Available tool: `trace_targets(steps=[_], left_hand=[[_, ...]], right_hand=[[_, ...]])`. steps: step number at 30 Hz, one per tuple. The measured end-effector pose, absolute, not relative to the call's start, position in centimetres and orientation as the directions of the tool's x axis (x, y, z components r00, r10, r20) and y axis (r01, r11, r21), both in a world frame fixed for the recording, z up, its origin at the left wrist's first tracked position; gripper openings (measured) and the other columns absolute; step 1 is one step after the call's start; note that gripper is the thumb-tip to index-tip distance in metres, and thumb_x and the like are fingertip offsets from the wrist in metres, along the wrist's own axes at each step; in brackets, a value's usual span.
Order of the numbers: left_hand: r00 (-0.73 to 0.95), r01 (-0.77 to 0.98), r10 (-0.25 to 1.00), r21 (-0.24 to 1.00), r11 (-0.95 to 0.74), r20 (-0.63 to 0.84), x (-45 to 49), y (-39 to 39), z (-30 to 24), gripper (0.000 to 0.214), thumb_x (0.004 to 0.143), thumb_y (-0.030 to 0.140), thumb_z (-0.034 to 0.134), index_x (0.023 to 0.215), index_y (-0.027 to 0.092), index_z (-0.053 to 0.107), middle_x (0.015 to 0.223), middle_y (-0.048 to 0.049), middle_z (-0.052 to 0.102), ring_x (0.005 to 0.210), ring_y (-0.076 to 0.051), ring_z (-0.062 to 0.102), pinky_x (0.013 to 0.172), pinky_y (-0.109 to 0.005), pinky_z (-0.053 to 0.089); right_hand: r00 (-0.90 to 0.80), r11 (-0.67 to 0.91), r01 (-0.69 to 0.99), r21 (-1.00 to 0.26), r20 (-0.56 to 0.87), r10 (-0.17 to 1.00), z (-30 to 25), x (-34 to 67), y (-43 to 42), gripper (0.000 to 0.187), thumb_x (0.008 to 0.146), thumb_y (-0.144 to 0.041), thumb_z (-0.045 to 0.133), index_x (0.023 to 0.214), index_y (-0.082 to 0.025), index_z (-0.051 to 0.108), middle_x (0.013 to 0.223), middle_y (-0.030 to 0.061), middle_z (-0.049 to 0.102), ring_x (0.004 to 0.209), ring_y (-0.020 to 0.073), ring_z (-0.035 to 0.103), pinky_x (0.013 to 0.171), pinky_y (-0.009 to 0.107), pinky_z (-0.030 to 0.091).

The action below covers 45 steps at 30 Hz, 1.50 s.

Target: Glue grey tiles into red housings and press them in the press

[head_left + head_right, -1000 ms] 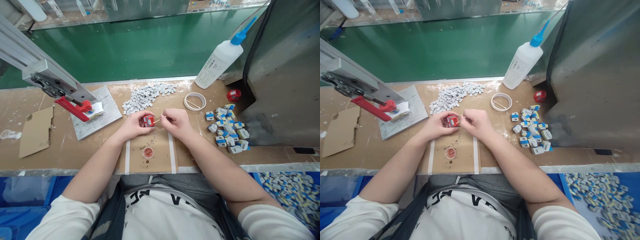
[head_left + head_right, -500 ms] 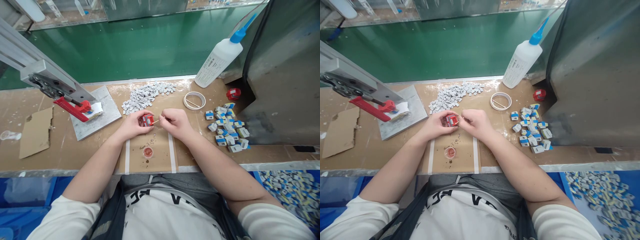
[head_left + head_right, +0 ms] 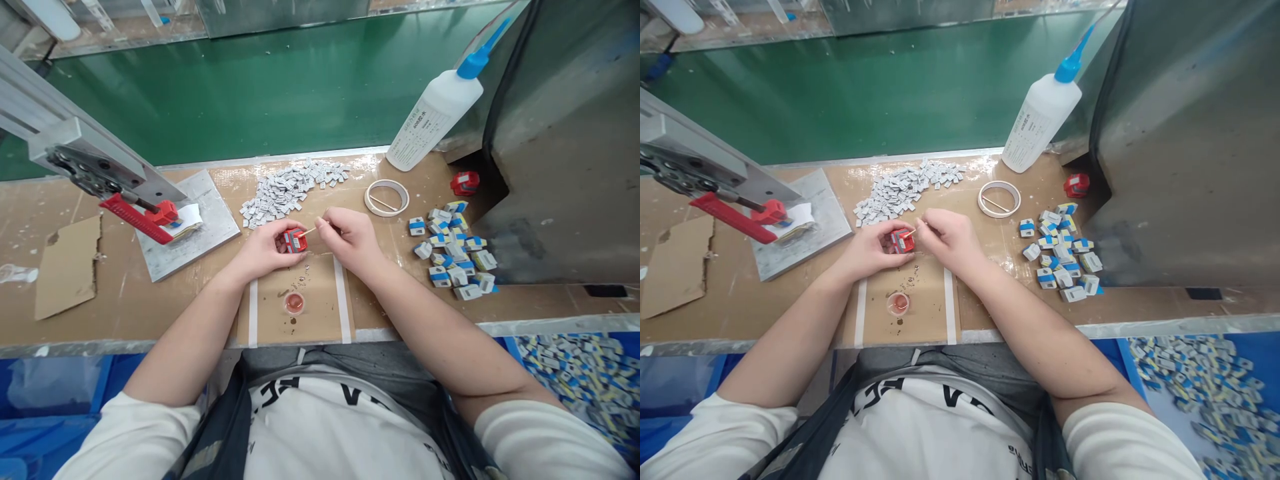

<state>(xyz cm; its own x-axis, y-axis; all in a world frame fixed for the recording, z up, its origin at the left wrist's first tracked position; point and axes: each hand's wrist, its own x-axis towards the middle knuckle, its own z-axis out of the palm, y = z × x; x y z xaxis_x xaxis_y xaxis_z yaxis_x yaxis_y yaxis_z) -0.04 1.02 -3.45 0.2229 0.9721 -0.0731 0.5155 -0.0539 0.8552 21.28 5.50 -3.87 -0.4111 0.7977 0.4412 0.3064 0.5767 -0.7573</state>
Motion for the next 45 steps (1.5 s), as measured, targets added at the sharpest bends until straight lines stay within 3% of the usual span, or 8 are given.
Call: trace_targets(steps=[5,10,13,17,22,33,40,45], left_hand=[[0.194,0.394,0.976,0.919,0.016,-0.101,-0.3,1.2,-4.0,0.055,0.073,0.040,0.087,0.122,0.020,0.072,0.100,-0.0042,0.074,0.084,-0.019,0.069,0.076,-0.030,0.056],[0.116,0.177,0.991,0.983,0.049,-0.070,-0.5,1.6,-4.5,0.061,0.073,0.038,0.089,0.127,0.019,0.068,0.116,-0.0095,0.075,0.102,-0.024,0.074,0.091,-0.036,0.062],[0.066,0.143,0.997,0.989,0.029,-0.039,-0.7,1.8,-4.5,0.062,0.075,0.040,0.090,0.129,0.019,0.067,0.123,-0.0113,0.075,0.110,-0.025,0.074,0.096,-0.037,0.061],[-0.033,0.137,0.999,0.990,-0.017,0.022,-0.8,2.2,-4.8,0.064,0.079,0.041,0.087,0.134,0.019,0.062,0.122,-0.0114,0.076,0.110,-0.024,0.074,0.097,-0.037,0.061],[-0.133,0.085,0.988,0.994,-0.062,0.073,-0.8,2.5,-5.0,0.064,0.082,0.044,0.083,0.136,0.022,0.057,0.121,-0.0108,0.075,0.103,-0.022,0.074,0.084,-0.033,0.062],[-0.114,0.112,0.993,0.993,-0.024,0.037,-0.8,2.1,-4.4,0.061,0.085,0.048,0.079,0.135,0.022,0.056,0.108,-0.0053,0.070,0.085,-0.016,0.068,0.069,-0.025,0.057],[0.064,0.228,0.996,0.970,-0.080,0.067,0.0,1.3,-4.4,0.050,0.090,0.043,0.075,0.134,0.024,0.059,0.111,-0.0050,0.069,0.095,-0.020,0.068,0.084,-0.031,0.056],[0.135,0.201,0.989,0.975,-0.089,0.063,0.0,0.9,-4.8,0.049,0.090,0.044,0.075,0.133,0.027,0.056,0.107,-0.0027,0.066,0.087,-0.018,0.066,0.077,-0.029,0.054]], right_hand=[[-0.452,0.612,0.204,-0.764,0.481,0.751,-3.3,21.9,5.4,0.041,0.099,-0.029,0.053,0.065,-0.024,0.030,0.059,-0.0055,0.031,0.055,0.0113,0.031,0.057,0.029,0.025],[-0.878,0.680,-0.064,-0.730,0.366,0.310,-2.9,21.8,4.1,0.043,0.099,-0.024,0.055,0.061,-0.023,0.034,0.057,-0.0066,0.034,0.052,0.0106,0.032,0.058,0.026,0.025],[-0.943,0.726,-0.023,-0.687,0.257,0.212,-3.3,21.4,3.4,0.046,0.102,-0.035,0.060,0.060,-0.021,0.045,0.055,-0.0053,0.045,0.052,0.0110,0.037,0.058,0.027,0.023],[-0.881,0.688,0.205,-0.696,0.176,0.440,-3.9,21.0,4.5,0.048,0.104,-0.054,0.061,0.069,-0.020,0.057,0.064,-0.0019,0.058,0.061,0.0129,0.049,0.062,0.026,0.028],[-0.449,0.435,0.662,-0.610,0.143,0.882,-4.2,19.1,8.3,0.014,0.102,-0.034,0.063,0.101,-0.021,0.069,0.098,0.0050,0.071,0.086,0.0195,0.063,0.072,0.028,0.039],[-0.468,0.455,0.765,-0.455,0.091,0.879,-2.6,22.6,8.3,0.019,0.101,-0.038,0.067,0.111,-0.021,0.069,0.120,0.0071,0.069,0.103,0.0224,0.068,0.080,0.032,0.046],[-0.158,0.159,0.986,0.058,-0.021,0.987,-0.6,33.1,5.9,0.024,0.101,-0.040,0.066,0.106,-0.017,0.074,0.115,0.0141,0.070,0.105,0.0291,0.068,0.073,0.034,0.043],[-0.231,0.248,0.960,0.131,-0.134,0.964,-1.5,34.5,6.9,0.018,0.101,-0.024,0.060,0.108,-0.015,0.074,0.110,0.0160,0.074,0.104,0.0301,0.071,0.077,0.036,0.047]])
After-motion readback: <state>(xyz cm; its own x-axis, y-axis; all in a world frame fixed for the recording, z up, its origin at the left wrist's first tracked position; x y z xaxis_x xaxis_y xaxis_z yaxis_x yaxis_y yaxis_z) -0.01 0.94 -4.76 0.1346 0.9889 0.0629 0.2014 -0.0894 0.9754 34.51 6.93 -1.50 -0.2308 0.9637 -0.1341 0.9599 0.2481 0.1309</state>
